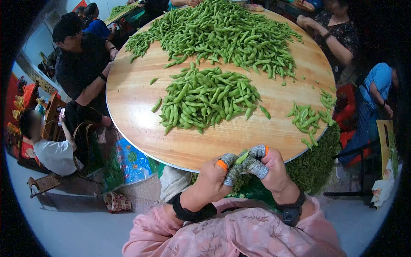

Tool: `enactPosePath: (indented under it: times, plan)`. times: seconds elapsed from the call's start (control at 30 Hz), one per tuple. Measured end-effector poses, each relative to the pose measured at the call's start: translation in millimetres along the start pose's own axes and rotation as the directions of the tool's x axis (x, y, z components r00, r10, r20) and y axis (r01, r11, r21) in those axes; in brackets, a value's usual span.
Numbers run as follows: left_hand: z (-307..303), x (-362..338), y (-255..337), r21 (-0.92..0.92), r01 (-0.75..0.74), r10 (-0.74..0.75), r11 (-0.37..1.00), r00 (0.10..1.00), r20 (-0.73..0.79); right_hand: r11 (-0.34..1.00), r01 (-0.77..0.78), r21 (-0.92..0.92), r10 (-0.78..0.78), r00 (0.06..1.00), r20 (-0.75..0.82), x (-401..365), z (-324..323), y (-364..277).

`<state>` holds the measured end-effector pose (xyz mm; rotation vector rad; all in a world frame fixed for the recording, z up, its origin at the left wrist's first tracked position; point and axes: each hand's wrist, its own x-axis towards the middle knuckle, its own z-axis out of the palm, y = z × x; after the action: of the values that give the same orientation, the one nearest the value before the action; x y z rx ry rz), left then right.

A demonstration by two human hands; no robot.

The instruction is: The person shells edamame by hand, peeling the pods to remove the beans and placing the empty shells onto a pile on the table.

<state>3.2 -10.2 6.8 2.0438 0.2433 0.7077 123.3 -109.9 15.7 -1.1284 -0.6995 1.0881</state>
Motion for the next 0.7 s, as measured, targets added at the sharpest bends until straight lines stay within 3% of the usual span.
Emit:
enactPosePath:
  times: [0.03,0.1,0.13,0.2,0.27,0.33,0.4,0.43,0.47,0.5,0.57,0.63,0.67,0.7]
  plan:
    - [0.6,-0.5,2.3,-0.002,0.003,-0.003,1.000,1.000,0.002,1.000,-0.003,0.001,0.003,1.000,-0.002,-0.4,-0.9,2.4]
    - [1.3,-2.0,6.6,-0.282,0.247,-0.262,0.927,0.965,-0.014,0.993,0.099,-0.069,-0.098,0.995,0.018,-0.8,-3.6,8.5]
    - [0.4,-6.7,0.5,-0.478,0.360,-0.372,0.802,0.925,0.072,0.993,0.097,-0.068,-0.096,0.995,0.017,-1.0,-5.0,8.4]
    - [-7.5,-4.3,1.5,-0.457,0.411,-0.385,0.789,0.910,0.154,0.925,0.248,-0.288,-0.218,0.967,0.136,-0.1,-8.8,7.8]
    - [-8.8,-4.2,3.1,-0.431,0.464,-0.397,0.774,0.886,0.242,0.934,0.207,-0.293,-0.172,0.975,0.140,-3.7,-8.9,1.7]
    - [-7.1,-6.7,3.9,-0.267,0.326,-0.263,0.907,0.932,0.248,0.940,0.167,-0.299,-0.129,0.981,0.143,-6.7,-9.9,-5.4]
    - [0.1,-10.6,2.0,-0.208,0.357,-0.293,0.911,0.913,0.284,0.832,0.186,-0.522,-0.098,0.976,0.192,-11.8,-13.6,-10.4]
    - [2.3,-10.0,2.7,-0.147,0.380,-0.322,0.913,0.894,0.311,0.833,0.182,-0.522,-0.097,0.978,0.187,-15.7,-16.3,-12.9]
    - [0.0,-7.4,3.9,-0.021,0.324,-0.293,0.946,0.881,0.371,0.769,0.188,-0.611,-0.109,0.980,0.165,-21.1,-20.2,-14.9]
    - [0.4,-6.4,2.6,-0.022,0.327,-0.295,0.945,0.878,0.377,0.696,0.189,-0.693,-0.123,0.982,0.144,-27.0,-25.7,-18.2]
    - [1.4,-3.2,-0.3,0.116,0.313,-0.333,0.943,0.899,0.284,0.531,0.172,-0.830,-0.048,0.984,0.173,-41.9,-53.7,-36.4]
    - [-2.1,14.6,0.9,0.202,0.270,-0.317,0.942,0.912,0.260,0.392,-0.028,-0.920,0.015,1.000,-0.024,-57.3,-77.9,-50.9]
    - [0.0,23.7,2.2,0.349,0.260,-0.355,0.900,0.903,0.242,0.392,-0.029,-0.919,0.015,1.000,-0.025,-62.4,-82.2,-56.0]
    - [2.0,31.2,2.7,0.488,0.245,-0.388,0.838,0.896,0.217,0.373,-0.140,-0.917,-0.016,0.987,-0.157,-66.4,-85.1,-60.6]
